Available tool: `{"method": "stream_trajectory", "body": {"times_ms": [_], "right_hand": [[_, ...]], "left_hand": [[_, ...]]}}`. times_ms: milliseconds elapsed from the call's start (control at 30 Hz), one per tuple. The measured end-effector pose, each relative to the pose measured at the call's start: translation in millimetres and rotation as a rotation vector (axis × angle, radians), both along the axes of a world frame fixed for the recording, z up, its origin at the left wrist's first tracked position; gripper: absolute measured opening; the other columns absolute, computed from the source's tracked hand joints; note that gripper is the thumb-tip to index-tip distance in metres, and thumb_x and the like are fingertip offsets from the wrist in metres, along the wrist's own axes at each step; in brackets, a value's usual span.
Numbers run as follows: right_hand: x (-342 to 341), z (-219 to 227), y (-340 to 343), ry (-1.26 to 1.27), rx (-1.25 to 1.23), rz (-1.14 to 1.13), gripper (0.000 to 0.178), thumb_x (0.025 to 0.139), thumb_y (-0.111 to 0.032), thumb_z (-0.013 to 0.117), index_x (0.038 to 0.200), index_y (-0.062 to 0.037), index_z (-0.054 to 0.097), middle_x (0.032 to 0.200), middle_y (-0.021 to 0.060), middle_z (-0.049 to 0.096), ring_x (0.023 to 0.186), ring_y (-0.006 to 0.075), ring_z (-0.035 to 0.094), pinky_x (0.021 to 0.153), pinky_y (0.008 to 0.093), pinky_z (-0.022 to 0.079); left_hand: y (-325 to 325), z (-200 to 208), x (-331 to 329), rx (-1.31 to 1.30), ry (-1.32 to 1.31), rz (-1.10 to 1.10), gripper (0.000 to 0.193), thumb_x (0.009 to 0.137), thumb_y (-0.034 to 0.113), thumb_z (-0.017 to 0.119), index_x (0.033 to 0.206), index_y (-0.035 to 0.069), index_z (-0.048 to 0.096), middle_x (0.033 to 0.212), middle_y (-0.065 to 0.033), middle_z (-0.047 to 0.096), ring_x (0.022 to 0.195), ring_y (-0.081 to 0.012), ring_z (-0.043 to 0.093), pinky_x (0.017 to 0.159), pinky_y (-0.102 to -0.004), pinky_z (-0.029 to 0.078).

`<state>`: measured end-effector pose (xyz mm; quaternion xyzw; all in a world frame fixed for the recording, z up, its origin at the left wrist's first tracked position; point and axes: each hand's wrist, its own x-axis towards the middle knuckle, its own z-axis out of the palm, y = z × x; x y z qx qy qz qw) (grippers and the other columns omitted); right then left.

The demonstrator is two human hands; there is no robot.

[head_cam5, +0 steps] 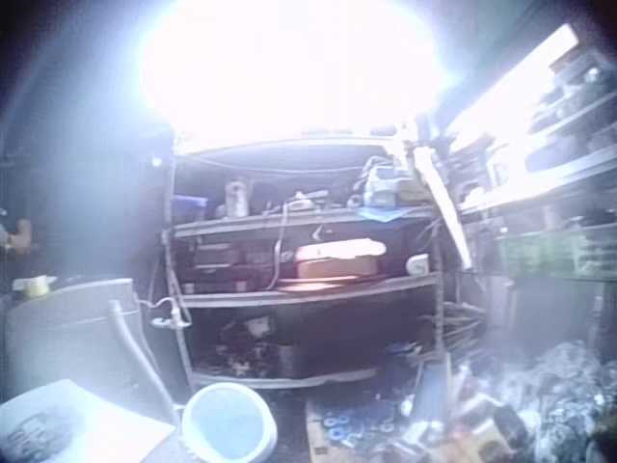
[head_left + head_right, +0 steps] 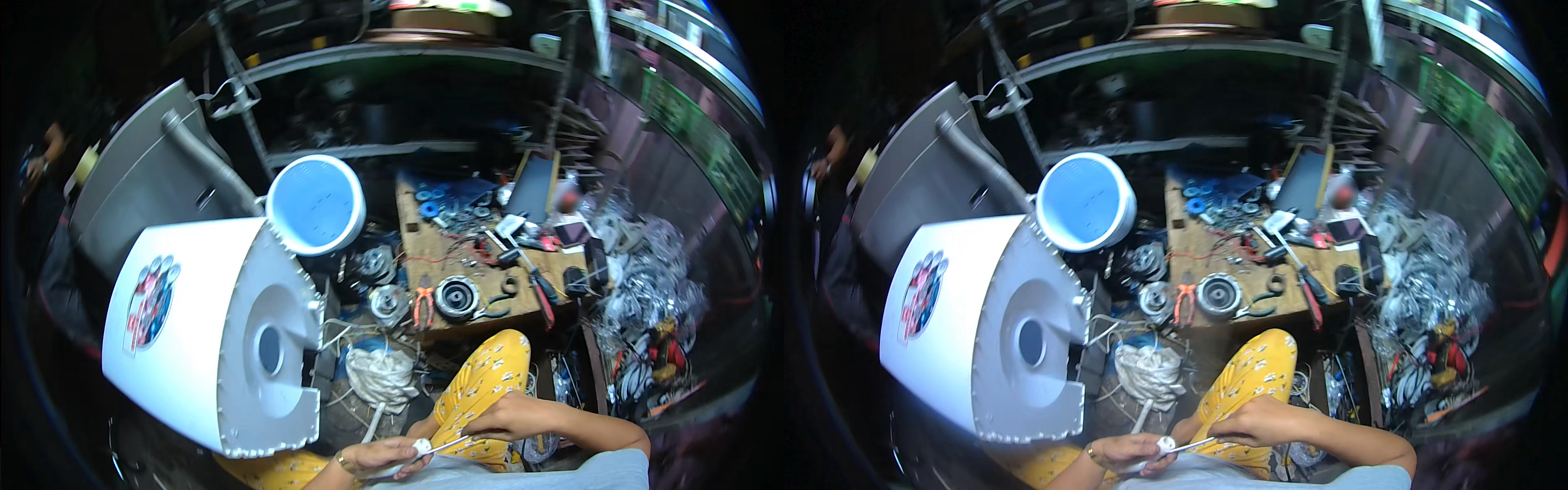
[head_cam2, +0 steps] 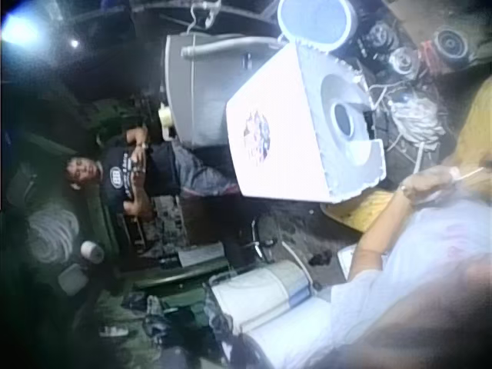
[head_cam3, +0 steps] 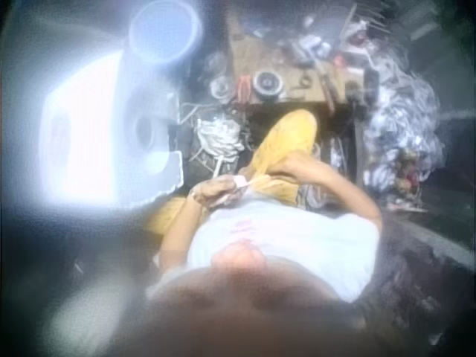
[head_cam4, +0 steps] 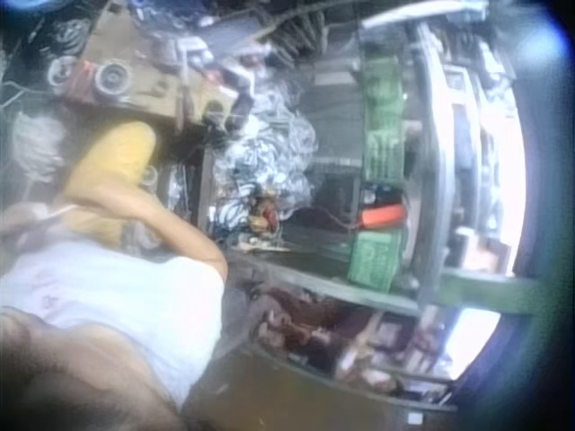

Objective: The person sits on the floor in a workshop and assembles a white plastic appliance component. They insert a white corrugated hose into a port on the component, apply a sealant from a tube, and then insert a metal rod into the same port. The person also handles a plastic bag and a small box during the process.

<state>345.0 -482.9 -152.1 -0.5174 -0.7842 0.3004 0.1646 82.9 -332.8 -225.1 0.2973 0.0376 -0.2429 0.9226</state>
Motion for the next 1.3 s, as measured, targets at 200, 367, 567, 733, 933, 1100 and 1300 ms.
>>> {"method": "stream_trajectory", "body": {"times_ms": [200,367,567,733,933,1100,1300], "right_hand": [[-6,30,19,-0.073,-0.061,0.081,0.043,0.082,-0.018,0.063,0.124,-0.0240,0.058,0.085,0.0067,0.070,0.071,0.0262,0.067,0.060,0.0388,0.053],[-10,28,19,-0.013,0.059,0.046,0.047,0.074,-0.010,0.069,0.119,-0.0242,0.063,0.084,0.0028,0.070,0.072,0.0212,0.068,0.064,0.0332,0.054],[-13,41,21,-0.061,-0.093,-0.002,0.040,0.070,-0.008,0.073,0.108,-0.0198,0.069,0.078,0.0040,0.069,0.069,0.0213,0.067,0.062,0.0319,0.053],[-17,43,24,-0.030,-0.003,-0.027,0.042,0.070,-0.008,0.073,0.110,-0.0198,0.069,0.074,0.0038,0.068,0.063,0.0203,0.066,0.057,0.0315,0.052],[-4,36,17,-0.131,-0.004,0.024,0.059,0.065,-0.004,0.065,0.119,-0.0284,0.065,0.062,-0.0002,0.060,0.057,0.0191,0.062,0.054,0.0333,0.050],[-4,29,12,-0.041,0.085,-0.008,0.061,0.063,-0.002,0.068,0.118,-0.0286,0.066,0.062,0.0012,0.061,0.054,0.0177,0.061,0.052,0.0301,0.051],[-6,23,-1,-0.007,0.127,-0.075,0.062,0.064,-0.005,0.065,0.121,-0.0315,0.063,0.063,-0.0003,0.062,0.056,0.0188,0.062,0.050,0.0337,0.050]], "left_hand": [[-2,0,-4,-0.030,-0.020,0.076,0.039,0.096,0.040,0.049,0.103,0.002,0.050,0.067,0.0044,0.041,0.056,-0.0045,0.040,0.049,-0.0195,0.033],[-12,9,-1,-0.009,-0.085,0.119,0.035,0.098,0.040,0.046,0.101,0.005,0.049,0.066,0.0062,0.040,0.055,-0.0029,0.039,0.047,-0.0184,0.033],[-17,5,3,-0.038,-0.107,0.136,0.033,0.098,0.038,0.047,0.101,0.006,0.049,0.066,0.0064,0.040,0.055,-0.0028,0.039,0.046,-0.0182,0.032],[-13,10,-1,-0.090,-0.103,0.189,0.033,0.098,0.037,0.047,0.106,0.004,0.049,0.068,0.0055,0.040,0.057,-0.0037,0.039,0.048,-0.0185,0.031],[-14,15,1,0.111,-0.067,0.171,0.031,0.099,0.036,0.045,0.103,0.005,0.048,0.074,0.0052,0.039,0.061,-0.0037,0.036,0.051,-0.0189,0.032],[-15,31,5,0.463,-0.150,0.201,0.025,0.099,0.032,0.045,0.098,0.007,0.046,0.077,0.0039,0.041,0.066,-0.0049,0.037,0.056,-0.0202,0.034],[-20,50,8,0.965,-0.253,0.316,0.026,0.097,0.028,0.050,0.103,0.003,0.045,0.077,-0.0049,0.051,0.069,-0.0160,0.051,0.064,-0.0293,0.043]]}}
